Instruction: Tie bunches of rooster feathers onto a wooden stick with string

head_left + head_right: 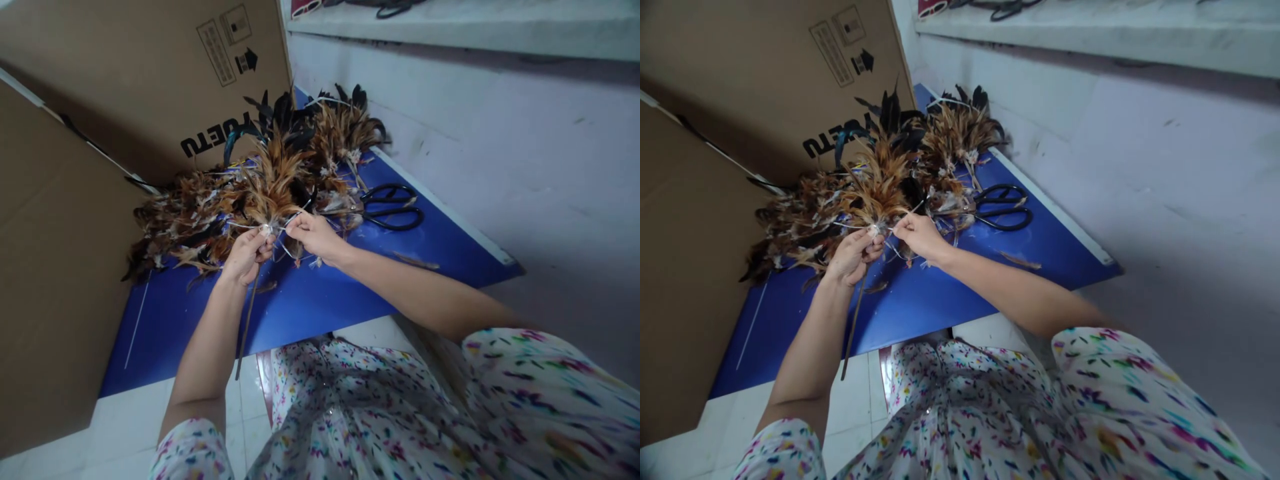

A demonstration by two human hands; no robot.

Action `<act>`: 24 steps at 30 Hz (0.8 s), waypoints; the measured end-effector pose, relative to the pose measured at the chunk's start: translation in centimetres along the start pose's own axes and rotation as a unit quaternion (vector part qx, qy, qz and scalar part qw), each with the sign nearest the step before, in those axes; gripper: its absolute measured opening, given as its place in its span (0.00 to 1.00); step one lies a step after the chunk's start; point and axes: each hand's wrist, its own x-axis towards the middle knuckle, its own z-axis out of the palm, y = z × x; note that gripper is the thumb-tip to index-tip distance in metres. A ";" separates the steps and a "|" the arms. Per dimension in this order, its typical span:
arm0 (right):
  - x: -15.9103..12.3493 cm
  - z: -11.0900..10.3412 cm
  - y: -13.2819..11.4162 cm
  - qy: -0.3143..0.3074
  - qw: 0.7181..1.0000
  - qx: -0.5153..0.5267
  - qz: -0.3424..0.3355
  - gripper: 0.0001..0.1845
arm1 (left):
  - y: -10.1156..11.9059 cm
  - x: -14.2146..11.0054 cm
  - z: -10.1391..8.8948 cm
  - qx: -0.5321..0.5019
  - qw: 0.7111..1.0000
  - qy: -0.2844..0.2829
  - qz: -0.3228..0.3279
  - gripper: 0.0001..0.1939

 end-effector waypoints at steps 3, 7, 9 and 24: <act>0.0 -0.1 0.5 -0.007 0.997 -0.063 -0.043 0.07 | -0.5 0.2 0.0 0.023 1.000 0.017 0.010 0.17; -0.1 0.0 0.6 -0.039 0.991 -0.112 -0.054 0.09 | -1.0 0.3 0.2 0.048 0.998 0.032 0.025 0.17; -0.1 0.0 0.5 -0.040 0.987 -0.143 -0.062 0.10 | -1.3 0.3 0.2 0.056 0.997 0.035 0.028 0.16; 0.4 0.3 0.5 0.036 0.956 -0.273 -0.101 0.16 | -3.0 0.5 1.1 0.123 0.987 0.093 0.052 0.14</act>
